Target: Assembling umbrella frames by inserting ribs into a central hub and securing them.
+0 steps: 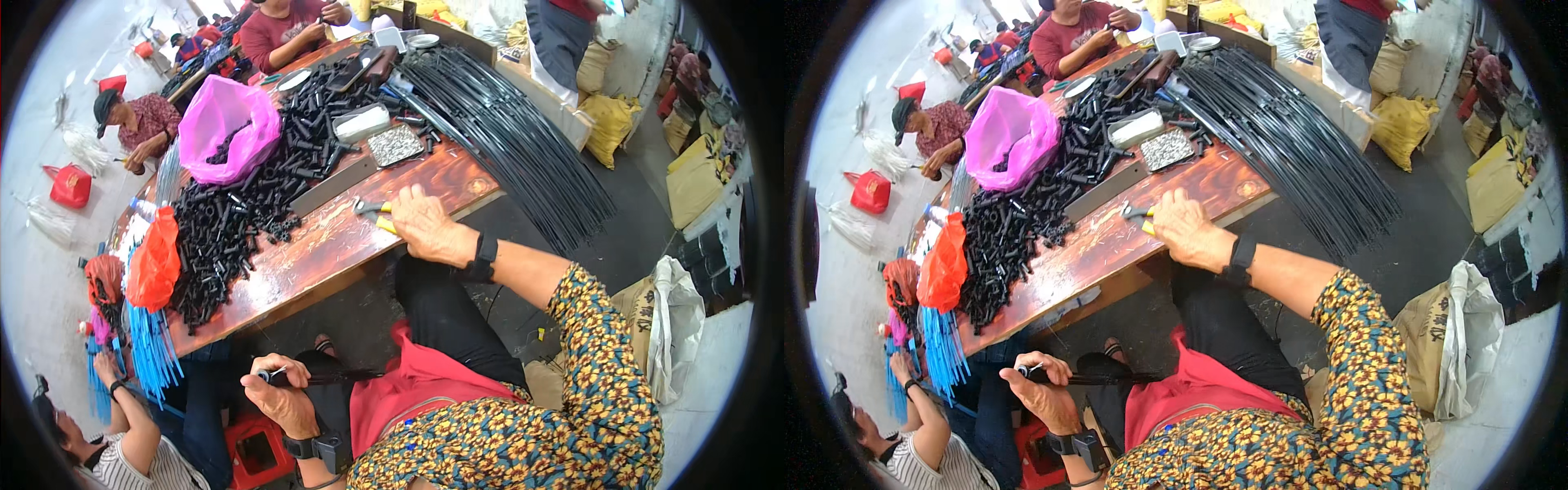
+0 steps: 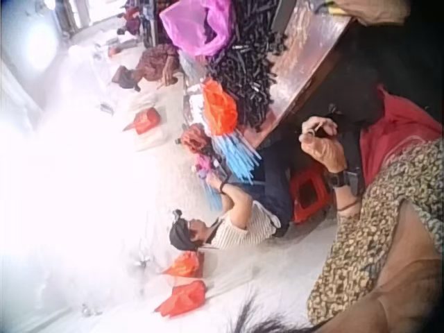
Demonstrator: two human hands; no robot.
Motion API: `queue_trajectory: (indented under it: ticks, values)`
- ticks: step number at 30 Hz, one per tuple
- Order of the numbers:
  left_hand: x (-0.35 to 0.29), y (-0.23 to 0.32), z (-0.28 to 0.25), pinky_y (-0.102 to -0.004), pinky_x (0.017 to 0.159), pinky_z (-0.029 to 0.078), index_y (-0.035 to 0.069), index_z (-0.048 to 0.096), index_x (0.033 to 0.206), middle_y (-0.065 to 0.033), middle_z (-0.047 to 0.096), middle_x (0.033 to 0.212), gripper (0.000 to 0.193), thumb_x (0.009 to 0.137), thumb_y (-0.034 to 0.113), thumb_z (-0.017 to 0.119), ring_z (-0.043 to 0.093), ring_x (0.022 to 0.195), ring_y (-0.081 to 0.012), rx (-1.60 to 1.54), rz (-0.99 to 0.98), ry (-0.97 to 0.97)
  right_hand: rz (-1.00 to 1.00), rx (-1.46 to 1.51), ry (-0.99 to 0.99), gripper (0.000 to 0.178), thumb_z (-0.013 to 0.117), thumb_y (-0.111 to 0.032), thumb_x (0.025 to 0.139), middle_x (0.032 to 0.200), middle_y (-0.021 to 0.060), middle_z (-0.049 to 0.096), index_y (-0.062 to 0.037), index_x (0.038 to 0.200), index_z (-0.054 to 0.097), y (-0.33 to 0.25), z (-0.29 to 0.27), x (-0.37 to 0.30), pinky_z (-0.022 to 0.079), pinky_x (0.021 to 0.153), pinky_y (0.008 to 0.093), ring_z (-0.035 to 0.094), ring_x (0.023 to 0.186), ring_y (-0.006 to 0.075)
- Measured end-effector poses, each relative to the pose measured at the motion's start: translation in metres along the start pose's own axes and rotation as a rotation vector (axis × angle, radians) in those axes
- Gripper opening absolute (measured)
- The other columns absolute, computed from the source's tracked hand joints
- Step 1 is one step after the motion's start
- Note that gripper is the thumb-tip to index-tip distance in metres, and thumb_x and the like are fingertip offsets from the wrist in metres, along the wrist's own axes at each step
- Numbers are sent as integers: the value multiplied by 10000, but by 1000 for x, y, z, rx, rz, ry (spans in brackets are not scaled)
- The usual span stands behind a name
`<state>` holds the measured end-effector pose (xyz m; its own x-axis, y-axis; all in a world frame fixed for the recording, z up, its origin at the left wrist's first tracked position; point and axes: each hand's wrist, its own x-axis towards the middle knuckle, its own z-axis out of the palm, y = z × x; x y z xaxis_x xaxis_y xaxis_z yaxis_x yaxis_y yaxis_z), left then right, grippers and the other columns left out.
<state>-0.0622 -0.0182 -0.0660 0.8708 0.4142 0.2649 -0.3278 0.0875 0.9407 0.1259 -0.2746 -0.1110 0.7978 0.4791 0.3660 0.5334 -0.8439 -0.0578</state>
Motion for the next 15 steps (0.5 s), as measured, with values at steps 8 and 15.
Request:
queue_trajectory:
  ticks: [8, 15]
  values:
    - [23, -7, 7, -241, 423, 208, 16, 644, 915, 39, 350, 489, 728, 928, 685, 356, 298, 426, -74, -49, -73, 87, -69, 986, -203, 321, 593, 42, 693, 902, 203, 587, -3, 1003, 525, -83, -56, -24, 479, 736, 438, 586, 881, 398]
    - [24, 8, 19, -210, 428, 267, -50, 639, 1122, 44, 425, 552, 797, 917, 682, 401, 324, 449, -41, -35, -101, 164, -180, 791, -62, 560, 602, 83, 677, 1040, 185, 499, -31, 1210, 470, -140, -55, -19, 438, 822, 449, 470, 963, 396]
